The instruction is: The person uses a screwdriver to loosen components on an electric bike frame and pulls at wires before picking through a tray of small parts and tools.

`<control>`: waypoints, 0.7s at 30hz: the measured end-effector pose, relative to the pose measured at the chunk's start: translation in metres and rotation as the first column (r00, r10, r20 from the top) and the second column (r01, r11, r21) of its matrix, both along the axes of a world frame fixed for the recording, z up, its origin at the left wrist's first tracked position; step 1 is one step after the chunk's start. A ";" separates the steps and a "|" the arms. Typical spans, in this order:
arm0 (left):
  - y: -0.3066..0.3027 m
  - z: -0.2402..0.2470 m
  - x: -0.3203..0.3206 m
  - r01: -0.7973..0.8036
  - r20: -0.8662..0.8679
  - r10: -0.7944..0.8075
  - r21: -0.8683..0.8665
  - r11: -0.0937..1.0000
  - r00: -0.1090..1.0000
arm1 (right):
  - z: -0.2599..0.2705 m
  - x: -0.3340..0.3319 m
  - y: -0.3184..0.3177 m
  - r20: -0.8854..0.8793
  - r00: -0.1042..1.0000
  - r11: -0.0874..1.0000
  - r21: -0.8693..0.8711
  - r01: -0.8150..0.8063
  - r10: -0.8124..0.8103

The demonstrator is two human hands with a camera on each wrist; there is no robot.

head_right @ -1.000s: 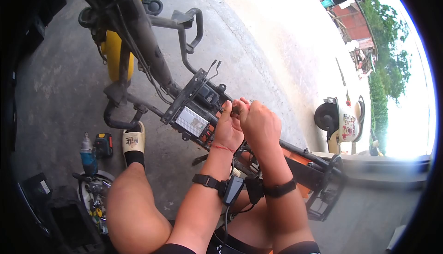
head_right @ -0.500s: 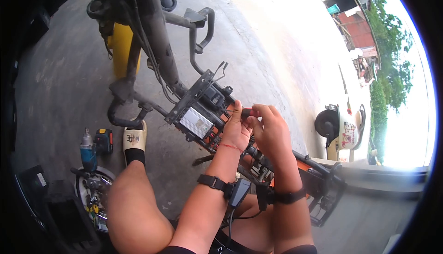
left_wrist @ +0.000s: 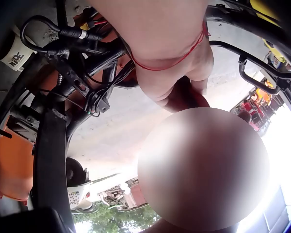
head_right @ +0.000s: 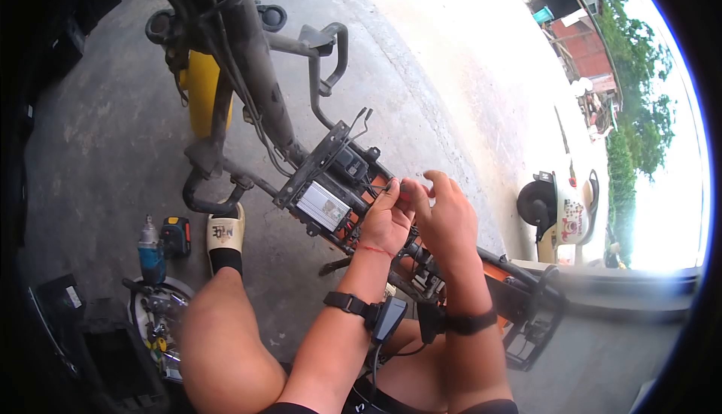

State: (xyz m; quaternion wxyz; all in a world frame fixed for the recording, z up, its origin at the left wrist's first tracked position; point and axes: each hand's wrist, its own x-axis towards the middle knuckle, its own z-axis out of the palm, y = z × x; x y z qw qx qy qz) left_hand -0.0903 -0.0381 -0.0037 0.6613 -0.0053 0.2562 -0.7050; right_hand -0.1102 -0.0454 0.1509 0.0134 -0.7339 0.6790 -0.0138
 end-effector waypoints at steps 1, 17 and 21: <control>-0.002 0.000 0.000 0.019 0.008 -0.019 0.009 1.000 1.000 | 0.006 0.001 0.003 0.107 0.987 0.993 -0.020 -0.115 0.117; 0.005 0.005 0.009 0.008 0.003 -0.008 -0.083 0.997 1.000 | -0.005 0.003 -0.008 -0.210 0.978 0.997 0.076 0.007 0.009; -0.002 0.000 0.010 0.030 0.074 -0.024 -0.078 0.997 0.997 | -0.007 0.000 0.001 0.091 0.953 0.944 -0.192 -0.268 0.289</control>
